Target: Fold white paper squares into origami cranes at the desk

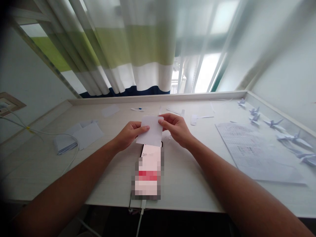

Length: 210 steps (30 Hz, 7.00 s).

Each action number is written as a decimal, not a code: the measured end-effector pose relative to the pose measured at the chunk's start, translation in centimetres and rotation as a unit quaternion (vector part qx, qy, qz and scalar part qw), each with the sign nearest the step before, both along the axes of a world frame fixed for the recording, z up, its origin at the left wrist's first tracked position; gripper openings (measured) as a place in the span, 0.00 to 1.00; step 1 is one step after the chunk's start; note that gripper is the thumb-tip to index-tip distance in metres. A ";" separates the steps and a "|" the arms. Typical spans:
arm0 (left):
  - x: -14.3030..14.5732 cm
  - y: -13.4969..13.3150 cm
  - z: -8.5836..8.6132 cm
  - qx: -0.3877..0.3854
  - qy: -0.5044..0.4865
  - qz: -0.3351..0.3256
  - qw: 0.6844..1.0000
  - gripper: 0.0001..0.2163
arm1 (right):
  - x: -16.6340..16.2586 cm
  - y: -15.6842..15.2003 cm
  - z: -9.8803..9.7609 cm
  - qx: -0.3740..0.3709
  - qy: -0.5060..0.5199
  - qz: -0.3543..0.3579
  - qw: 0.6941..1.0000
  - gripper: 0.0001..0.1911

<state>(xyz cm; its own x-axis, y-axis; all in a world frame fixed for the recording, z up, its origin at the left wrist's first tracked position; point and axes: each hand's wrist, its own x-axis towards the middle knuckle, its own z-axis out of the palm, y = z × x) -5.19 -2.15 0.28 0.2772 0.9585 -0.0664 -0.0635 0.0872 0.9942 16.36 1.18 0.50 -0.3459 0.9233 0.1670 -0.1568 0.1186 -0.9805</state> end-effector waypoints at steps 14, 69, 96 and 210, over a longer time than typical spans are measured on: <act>0.0 0.6 -0.5 0.068 0.012 0.074 0.995 0.21 | 0.3 0.0 0.0 0.107 -0.033 -0.080 0.991 0.14; 1.1 -0.3 -0.5 0.025 -0.058 -0.004 0.998 0.17 | -0.3 -0.4 0.0 0.049 0.024 -0.003 0.999 0.31; 1.3 -0.8 0.1 0.000 -0.004 -0.036 0.999 0.19 | -1.0 -0.8 -0.6 0.017 0.030 -0.067 0.997 0.29; 2.3 -1.8 0.9 0.039 -0.001 -0.005 0.999 0.16 | -1.1 -1.7 1.0 0.013 -0.026 -0.047 0.998 0.29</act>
<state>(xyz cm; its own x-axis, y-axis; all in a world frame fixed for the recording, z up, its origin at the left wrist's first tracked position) -2.88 -3.91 1.19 0.2860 0.9582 0.0099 -0.0651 0.0091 0.9978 15.29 -0.55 1.48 -0.2662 0.9479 0.1750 -0.0935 0.1553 -0.9834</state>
